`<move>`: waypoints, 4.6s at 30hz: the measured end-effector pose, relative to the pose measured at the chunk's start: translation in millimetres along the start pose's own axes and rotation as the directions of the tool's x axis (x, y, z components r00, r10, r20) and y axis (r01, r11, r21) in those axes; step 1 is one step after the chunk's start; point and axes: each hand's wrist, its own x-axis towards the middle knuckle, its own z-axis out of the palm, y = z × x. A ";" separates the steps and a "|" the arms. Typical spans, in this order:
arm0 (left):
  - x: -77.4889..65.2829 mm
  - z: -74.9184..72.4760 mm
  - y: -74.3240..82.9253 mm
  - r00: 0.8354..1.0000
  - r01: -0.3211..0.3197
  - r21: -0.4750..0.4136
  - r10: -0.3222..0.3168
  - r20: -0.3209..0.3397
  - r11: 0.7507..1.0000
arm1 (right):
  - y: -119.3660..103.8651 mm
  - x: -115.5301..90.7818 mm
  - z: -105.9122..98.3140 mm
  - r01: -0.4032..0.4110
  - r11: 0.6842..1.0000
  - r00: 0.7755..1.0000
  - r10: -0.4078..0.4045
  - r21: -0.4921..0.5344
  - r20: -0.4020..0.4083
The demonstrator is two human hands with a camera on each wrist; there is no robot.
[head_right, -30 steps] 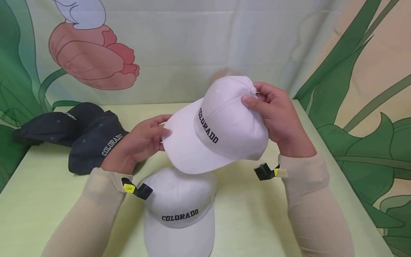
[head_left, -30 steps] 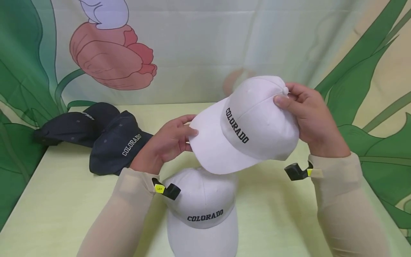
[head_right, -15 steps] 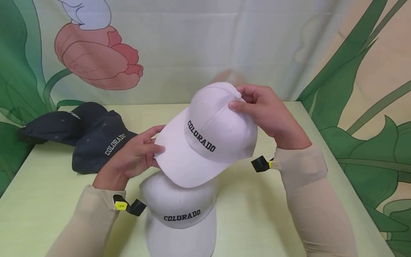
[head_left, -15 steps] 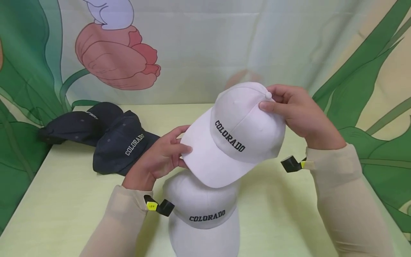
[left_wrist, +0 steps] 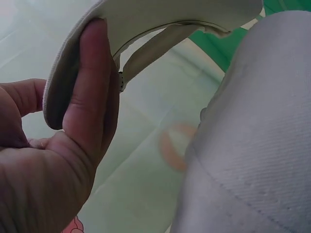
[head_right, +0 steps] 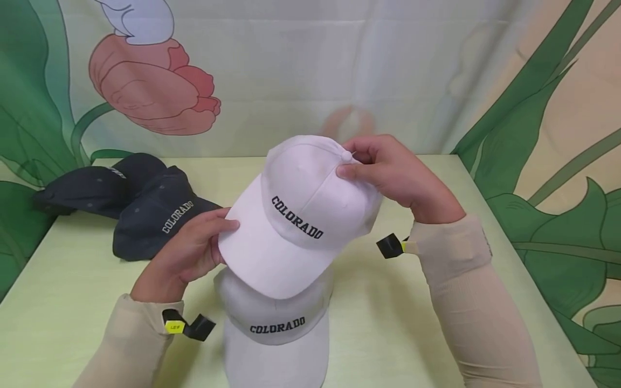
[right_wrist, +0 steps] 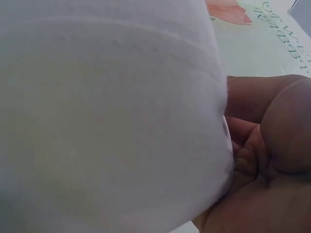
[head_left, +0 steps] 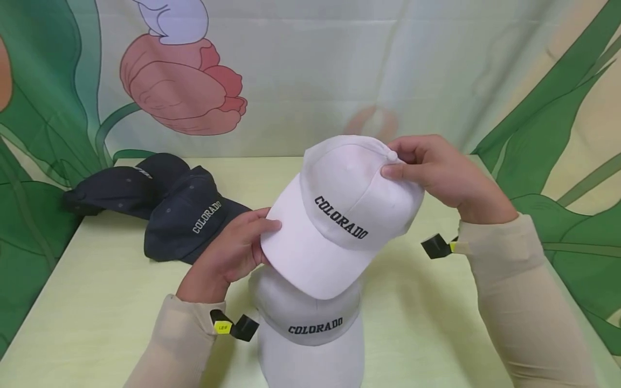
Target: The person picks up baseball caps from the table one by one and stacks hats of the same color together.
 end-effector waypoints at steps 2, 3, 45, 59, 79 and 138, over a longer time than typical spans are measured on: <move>-1.2 -0.5 0.1 1.000 -0.008 0.012 0.008 0.000 1.000 | -0.8 0.1 1.2 -0.004 1.000 1.000 0.004 -0.009 0.012; -1.7 -0.6 0.1 1.000 -0.013 0.017 0.013 0.001 1.000 | -1.4 0.1 1.8 -0.006 1.000 1.000 0.006 -0.014 0.020; -68.8 -1.7 -51.9 0.994 0.051 0.134 -0.063 0.088 0.990 | -31.7 13.0 46.0 0.137 0.971 0.942 -0.067 -0.195 0.328; -81.5 -15.3 -68.2 0.985 0.077 0.095 -0.090 0.148 0.993 | -28.4 15.7 69.1 0.167 0.963 0.915 -0.072 -0.210 0.398; -88.2 -29.4 -98.2 0.966 0.129 0.034 -0.133 0.224 0.991 | -7.8 16.1 93.3 0.192 0.956 0.887 -0.072 -0.223 0.456; -83.0 -21.3 -106.6 0.904 0.375 0.516 -0.428 -0.019 0.770 | 45.9 19.2 126.2 0.154 0.958 0.864 -0.013 -0.240 0.503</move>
